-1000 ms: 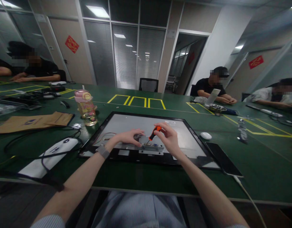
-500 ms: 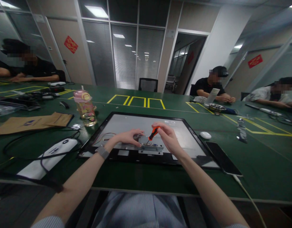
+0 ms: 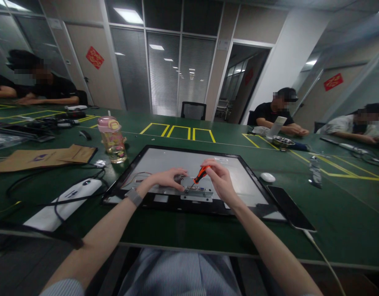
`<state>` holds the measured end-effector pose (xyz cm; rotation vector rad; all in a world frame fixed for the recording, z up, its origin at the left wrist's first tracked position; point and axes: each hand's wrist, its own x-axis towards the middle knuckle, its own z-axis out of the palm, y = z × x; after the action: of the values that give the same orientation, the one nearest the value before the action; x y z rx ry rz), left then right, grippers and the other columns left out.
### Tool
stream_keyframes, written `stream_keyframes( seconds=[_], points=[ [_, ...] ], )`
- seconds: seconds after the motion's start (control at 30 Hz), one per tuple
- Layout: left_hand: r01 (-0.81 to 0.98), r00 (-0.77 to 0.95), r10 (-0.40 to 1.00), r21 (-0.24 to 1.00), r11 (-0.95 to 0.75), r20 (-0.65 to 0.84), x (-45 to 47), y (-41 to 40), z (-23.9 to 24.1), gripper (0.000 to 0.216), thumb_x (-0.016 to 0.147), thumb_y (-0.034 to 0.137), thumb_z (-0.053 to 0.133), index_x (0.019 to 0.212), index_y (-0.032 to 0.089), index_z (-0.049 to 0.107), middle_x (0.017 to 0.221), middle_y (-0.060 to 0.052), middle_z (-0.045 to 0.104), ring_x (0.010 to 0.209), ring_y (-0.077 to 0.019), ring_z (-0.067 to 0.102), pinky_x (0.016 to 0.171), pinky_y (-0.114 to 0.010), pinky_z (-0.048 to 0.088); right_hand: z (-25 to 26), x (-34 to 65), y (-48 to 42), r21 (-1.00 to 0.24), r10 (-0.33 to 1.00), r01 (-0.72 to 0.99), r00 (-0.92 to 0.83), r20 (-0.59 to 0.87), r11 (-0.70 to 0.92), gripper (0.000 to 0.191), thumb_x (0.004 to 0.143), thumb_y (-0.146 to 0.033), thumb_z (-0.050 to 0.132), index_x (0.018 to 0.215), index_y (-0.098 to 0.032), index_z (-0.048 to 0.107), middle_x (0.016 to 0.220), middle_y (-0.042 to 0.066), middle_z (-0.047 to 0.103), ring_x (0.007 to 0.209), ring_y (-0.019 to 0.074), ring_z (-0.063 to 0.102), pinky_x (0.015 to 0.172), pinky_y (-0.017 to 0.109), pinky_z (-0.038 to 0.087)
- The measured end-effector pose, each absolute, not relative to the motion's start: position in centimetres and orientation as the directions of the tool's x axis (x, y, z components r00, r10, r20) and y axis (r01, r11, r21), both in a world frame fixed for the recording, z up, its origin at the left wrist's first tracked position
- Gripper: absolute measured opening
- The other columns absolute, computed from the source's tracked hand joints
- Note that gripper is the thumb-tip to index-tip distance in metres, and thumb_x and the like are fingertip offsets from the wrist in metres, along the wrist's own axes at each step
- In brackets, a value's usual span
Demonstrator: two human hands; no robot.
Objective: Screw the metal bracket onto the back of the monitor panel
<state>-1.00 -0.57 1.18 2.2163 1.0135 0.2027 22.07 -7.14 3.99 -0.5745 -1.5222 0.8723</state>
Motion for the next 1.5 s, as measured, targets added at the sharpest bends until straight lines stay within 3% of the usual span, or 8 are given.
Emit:
stream_keyframes(
  seconds=[0.13,0.3,0.47,0.57,0.8,1.1,1.33,1.5],
  points=[
    [0.610,0.690,0.712,0.635,-0.475,-0.131,-1.0,-0.6,1.2,0.070,0.068,0.049,0.076,0.130,0.027,0.053,0.153,-0.005,0.034,0.145,-0.0299,0.020,0.119,-0.048,0.012,3.9,22.0,-7.0,-0.828,0.819,-0.153,-0.133,0.558,0.540,0.021,0.083,-0.043,0.066,0.096,-0.027,0.071,0.092,0.003,0.069,0.089,0.0195,0.066,0.084,0.036,0.052],
    [0.614,0.685,0.716,0.637,-0.467,-0.136,-1.1,-0.4,0.9,0.076,0.067,0.053,0.076,0.134,0.028,0.050,0.153,-0.005,0.035,0.145,-0.0302,0.018,0.118,-0.049,0.014,4.0,22.3,-6.8,-0.820,0.802,-0.133,-0.173,0.572,0.556,0.024,0.090,-0.042,0.057,0.104,-0.027,0.070,0.100,0.005,0.070,0.104,0.0218,0.064,0.099,0.042,0.045],
    [0.594,0.696,0.706,0.657,-0.464,-0.130,-1.2,-0.2,0.8,0.075,0.065,0.056,0.076,0.131,0.029,0.052,0.153,-0.005,0.034,0.146,-0.0308,0.017,0.118,-0.049,0.012,3.9,22.3,-6.8,-0.822,0.814,-0.175,-0.136,0.565,0.541,0.016,0.078,-0.039,0.073,0.089,-0.028,0.072,0.097,0.003,0.068,0.092,0.0201,0.066,0.085,0.037,0.053],
    [0.593,0.694,0.709,0.657,-0.465,-0.125,-1.2,-0.3,0.9,0.074,0.064,0.055,0.077,0.130,0.030,0.053,0.152,-0.004,0.036,0.146,-0.0307,0.016,0.119,-0.048,0.011,3.8,22.3,-6.8,-0.843,0.834,-0.176,-0.145,0.532,0.508,0.023,0.081,-0.040,0.069,0.101,-0.028,0.071,0.095,0.004,0.071,0.093,0.0209,0.068,0.088,0.040,0.053],
    [0.610,0.681,0.719,0.648,-0.455,-0.137,-1.0,-0.7,1.3,0.076,0.065,0.053,0.077,0.132,0.028,0.052,0.154,-0.006,0.032,0.145,-0.0311,0.020,0.118,-0.047,0.017,4.1,22.6,-6.8,-0.822,0.779,-0.145,-0.263,0.569,0.551,0.029,0.092,-0.036,0.056,0.119,-0.029,0.063,0.118,0.005,0.069,0.112,0.0220,0.063,0.105,0.045,0.043],
    [0.592,0.689,0.715,0.660,-0.463,-0.117,-1.0,-0.7,1.2,0.072,0.064,0.053,0.078,0.128,0.029,0.055,0.152,-0.003,0.036,0.144,-0.0313,0.021,0.118,-0.047,0.016,4.2,22.3,-7.3,-0.708,0.718,0.120,-0.085,0.691,0.696,0.021,0.081,-0.032,0.069,0.101,-0.028,0.073,0.094,0.005,0.064,0.087,0.0186,0.063,0.078,0.034,0.055],
    [0.619,0.679,0.722,0.632,-0.467,-0.131,-1.0,-0.6,1.3,0.073,0.065,0.052,0.077,0.129,0.028,0.053,0.153,-0.004,0.035,0.144,-0.0312,0.021,0.118,-0.047,0.016,4.3,22.3,-7.7,-0.760,0.741,0.007,-0.228,0.632,0.650,0.037,0.094,-0.032,0.050,0.131,-0.032,0.056,0.117,0.006,0.067,0.098,0.0202,0.068,0.091,0.042,0.053],
    [0.621,0.680,0.719,0.633,-0.462,-0.142,-1.0,-0.8,1.5,0.072,0.067,0.050,0.077,0.131,0.028,0.052,0.153,-0.005,0.034,0.145,-0.0314,0.019,0.118,-0.047,0.016,4.3,22.3,-7.5,-0.630,0.662,0.238,-0.082,0.745,0.739,0.028,0.083,-0.029,0.067,0.111,-0.029,0.070,0.091,0.004,0.068,0.082,0.0197,0.065,0.076,0.036,0.055]
  ],
)
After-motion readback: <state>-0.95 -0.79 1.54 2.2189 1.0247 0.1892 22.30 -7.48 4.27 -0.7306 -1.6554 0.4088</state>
